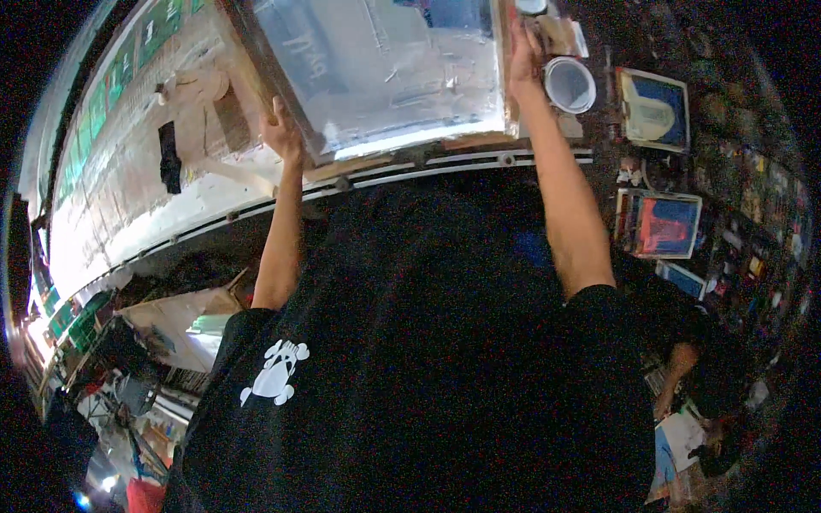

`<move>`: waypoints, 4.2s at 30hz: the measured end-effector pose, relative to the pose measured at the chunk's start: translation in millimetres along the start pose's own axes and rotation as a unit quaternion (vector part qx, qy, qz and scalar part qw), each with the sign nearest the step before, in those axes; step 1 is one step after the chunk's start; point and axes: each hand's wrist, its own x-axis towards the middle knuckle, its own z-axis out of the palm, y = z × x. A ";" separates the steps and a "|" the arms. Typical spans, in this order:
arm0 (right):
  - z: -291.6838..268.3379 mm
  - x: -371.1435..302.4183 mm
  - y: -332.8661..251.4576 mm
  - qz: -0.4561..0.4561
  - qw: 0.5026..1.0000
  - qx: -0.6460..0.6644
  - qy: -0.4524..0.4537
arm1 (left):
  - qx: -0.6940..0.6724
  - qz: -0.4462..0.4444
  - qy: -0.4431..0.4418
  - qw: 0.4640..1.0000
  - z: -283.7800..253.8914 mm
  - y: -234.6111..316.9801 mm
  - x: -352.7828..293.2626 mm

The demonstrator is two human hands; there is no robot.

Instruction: Applying ink to a screen and printing a design on a surface.

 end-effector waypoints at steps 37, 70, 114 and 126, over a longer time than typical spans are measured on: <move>153.2 -79.0 -24.6 -0.299 0.822 -0.408 -0.263 | 0.141 -0.327 -0.027 0.934 -130.0 -122.6 28.2; 148.1 -76.8 -96.7 0.162 0.954 -0.070 -0.243 | -0.008 0.258 -0.225 0.940 -135.3 132.9 33.8; 118.7 -155.6 -86.1 0.006 0.937 -0.225 -0.266 | -0.254 0.029 -0.446 0.858 -65.3 194.8 -77.1; 95.2 -162.5 -56.0 0.171 0.959 -0.156 -0.164 | -0.260 0.030 -0.448 0.855 -48.7 179.0 -93.1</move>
